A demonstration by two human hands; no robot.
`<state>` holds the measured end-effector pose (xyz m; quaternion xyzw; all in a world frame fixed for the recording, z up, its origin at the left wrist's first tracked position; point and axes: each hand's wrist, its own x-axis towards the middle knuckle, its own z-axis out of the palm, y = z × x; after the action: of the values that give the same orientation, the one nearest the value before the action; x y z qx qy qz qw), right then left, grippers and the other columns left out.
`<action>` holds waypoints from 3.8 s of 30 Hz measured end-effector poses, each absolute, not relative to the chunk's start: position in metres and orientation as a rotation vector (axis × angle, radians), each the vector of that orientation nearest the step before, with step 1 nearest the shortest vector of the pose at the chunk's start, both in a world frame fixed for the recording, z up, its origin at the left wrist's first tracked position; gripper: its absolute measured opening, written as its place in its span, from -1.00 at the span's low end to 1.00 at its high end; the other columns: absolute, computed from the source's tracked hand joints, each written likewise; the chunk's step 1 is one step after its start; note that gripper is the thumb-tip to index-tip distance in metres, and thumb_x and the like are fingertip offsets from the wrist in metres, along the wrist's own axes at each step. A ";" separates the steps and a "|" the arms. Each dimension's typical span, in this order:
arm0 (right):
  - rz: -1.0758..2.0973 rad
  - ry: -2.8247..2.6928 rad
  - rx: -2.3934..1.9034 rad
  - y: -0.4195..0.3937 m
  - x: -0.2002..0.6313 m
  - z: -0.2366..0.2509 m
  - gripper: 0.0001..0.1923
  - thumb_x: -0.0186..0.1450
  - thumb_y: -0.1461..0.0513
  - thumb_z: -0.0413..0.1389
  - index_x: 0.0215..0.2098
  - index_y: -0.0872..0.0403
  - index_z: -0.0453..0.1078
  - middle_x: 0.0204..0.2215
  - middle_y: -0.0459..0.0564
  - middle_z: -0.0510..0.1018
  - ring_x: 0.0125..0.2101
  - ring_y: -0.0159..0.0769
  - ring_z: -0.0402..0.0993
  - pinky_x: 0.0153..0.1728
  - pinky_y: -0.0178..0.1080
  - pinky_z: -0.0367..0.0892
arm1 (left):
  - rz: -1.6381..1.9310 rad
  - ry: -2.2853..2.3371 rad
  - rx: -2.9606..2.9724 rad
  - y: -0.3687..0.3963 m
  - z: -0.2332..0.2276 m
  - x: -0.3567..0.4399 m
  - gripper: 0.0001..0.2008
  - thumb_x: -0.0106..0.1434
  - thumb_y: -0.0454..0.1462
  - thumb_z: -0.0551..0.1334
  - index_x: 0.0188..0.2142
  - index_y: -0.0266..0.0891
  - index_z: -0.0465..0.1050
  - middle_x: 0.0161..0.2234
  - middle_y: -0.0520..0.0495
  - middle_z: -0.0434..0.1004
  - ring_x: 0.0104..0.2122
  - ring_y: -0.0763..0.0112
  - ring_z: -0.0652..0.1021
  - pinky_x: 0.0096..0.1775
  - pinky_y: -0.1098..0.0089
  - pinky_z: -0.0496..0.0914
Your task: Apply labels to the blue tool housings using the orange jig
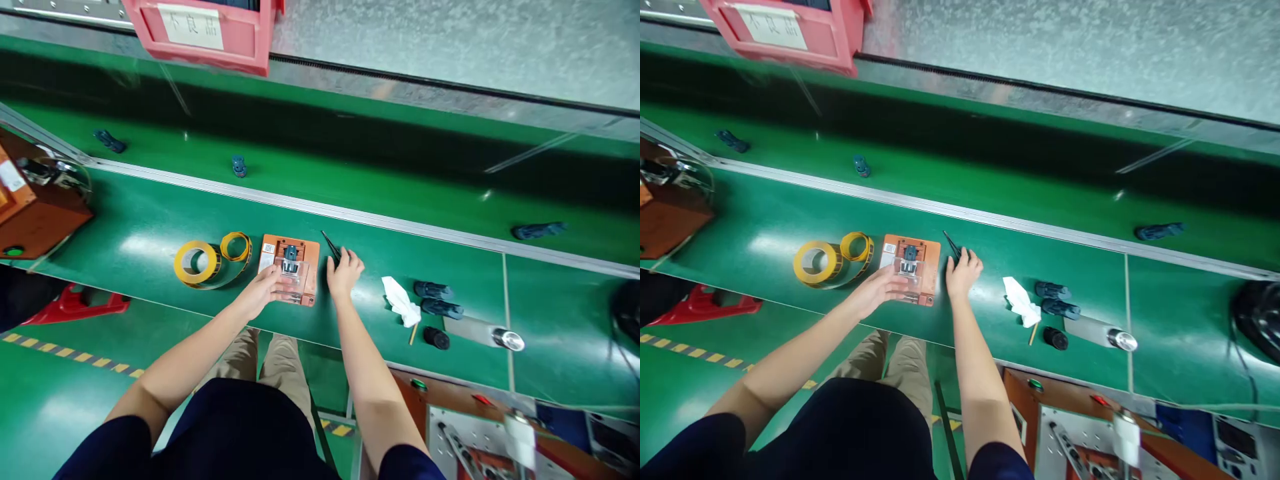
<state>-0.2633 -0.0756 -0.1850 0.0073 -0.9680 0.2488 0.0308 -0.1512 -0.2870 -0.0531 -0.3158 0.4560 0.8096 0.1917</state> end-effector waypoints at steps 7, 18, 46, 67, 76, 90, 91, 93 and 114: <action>0.768 -2.931 -0.128 -0.071 -0.254 -0.213 -0.58 0.42 0.09 -0.10 0.02 0.18 0.42 -0.06 0.31 0.40 -0.05 0.08 0.22 -0.04 0.09 0.17 | 1.607 2.548 -0.701 -0.355 -0.077 -0.103 -0.47 0.24 -0.02 0.34 0.13 -0.18 0.41 0.01 -0.24 0.57 0.02 0.09 0.56 0.12 0.05 0.39; 0.770 -2.801 -0.150 -0.065 -0.256 -0.223 -0.58 0.38 0.04 -0.03 -0.02 0.17 0.43 -0.09 0.26 0.44 -0.06 0.06 0.27 -0.02 0.06 0.19 | 0.126 3.240 -0.184 -0.479 -0.107 -0.063 -0.51 0.35 -0.06 0.24 0.15 -0.31 0.39 -0.21 -0.23 0.70 -0.21 0.10 0.65 0.16 0.07 0.24; 1.632 -2.411 -0.388 -0.057 -0.249 -0.199 -0.58 0.29 -0.05 0.16 -0.06 0.06 0.45 -0.22 0.07 0.52 -0.24 -0.15 0.42 -0.08 0.01 0.33 | 1.612 2.756 -0.764 -0.416 -0.100 -0.223 -0.65 0.21 -0.20 0.33 0.00 -0.18 0.53 -0.42 0.02 0.62 -0.33 0.32 0.65 -0.25 0.36 0.50; 3.048 -2.221 0.546 -0.236 -0.299 -0.100 -0.69 0.16 0.07 0.40 -0.26 0.01 0.44 -0.34 -0.12 0.64 -0.38 -0.39 0.60 -0.27 -0.30 0.56 | 1.791 2.781 -0.993 -0.391 -0.100 -0.145 -0.80 0.17 -0.13 0.39 -0.47 -0.20 0.59 -0.47 0.03 0.60 -0.46 0.41 0.52 -0.41 0.45 0.38; 2.872 -2.266 0.545 -0.227 -0.295 -0.103 -0.70 0.19 0.05 0.37 -0.29 0.02 0.42 -0.39 -0.12 0.64 -0.40 -0.36 0.61 -0.30 -0.26 0.55 | 1.354 2.941 -0.847 -0.394 -0.099 -0.157 -0.65 0.31 0.01 0.21 -0.29 -0.19 0.63 -0.38 -0.07 0.68 -0.39 0.27 0.61 -0.36 0.40 0.41; 2.531 -2.463 0.365 -0.113 -0.277 -0.123 -0.75 0.31 0.04 0.27 -0.24 0.00 0.38 -0.35 -0.09 0.66 -0.29 -0.27 0.63 -0.15 -0.16 0.49 | 0.175 2.940 -0.536 -0.378 -0.115 -0.204 -0.27 0.41 0.14 -0.03 0.32 -0.37 0.18 -0.28 -0.32 0.63 -0.27 -0.07 0.64 -0.25 0.17 0.45; 2.514 -2.461 0.375 -0.111 -0.276 -0.127 -0.75 0.31 0.04 0.26 -0.23 0.00 0.38 -0.35 -0.10 0.66 -0.27 -0.26 0.63 -0.14 -0.15 0.48 | 0.185 3.008 -0.523 -0.378 -0.115 -0.199 -0.26 0.39 0.15 -0.01 0.32 -0.38 0.19 -0.22 -0.35 0.62 -0.22 -0.09 0.63 -0.21 0.14 0.45; 2.507 -2.443 0.381 -0.109 -0.274 -0.133 -0.75 0.32 0.03 0.25 -0.23 -0.01 0.37 -0.34 -0.10 0.66 -0.26 -0.26 0.63 -0.13 -0.15 0.46 | 0.223 3.182 -0.484 -0.375 -0.115 -0.186 -0.29 0.37 0.14 0.06 0.27 -0.36 0.27 -0.12 -0.39 0.58 -0.09 -0.11 0.57 -0.11 0.08 0.43; 2.435 -2.399 0.407 -0.112 -0.266 -0.139 -0.80 0.34 0.08 0.23 -0.24 -0.01 0.37 -0.36 -0.10 0.65 -0.31 -0.27 0.62 -0.20 -0.17 0.46 | 0.611 3.228 0.460 -0.286 -0.138 -0.103 -0.55 0.37 -0.21 0.24 0.23 -0.17 0.36 0.19 -0.22 0.49 0.22 0.05 0.41 0.25 -0.03 0.14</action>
<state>-0.2659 -0.1124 -0.1392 0.1170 -0.6891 0.6993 -0.1497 -0.1032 -0.2856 -0.1376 0.1380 0.9693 0.1836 -0.0880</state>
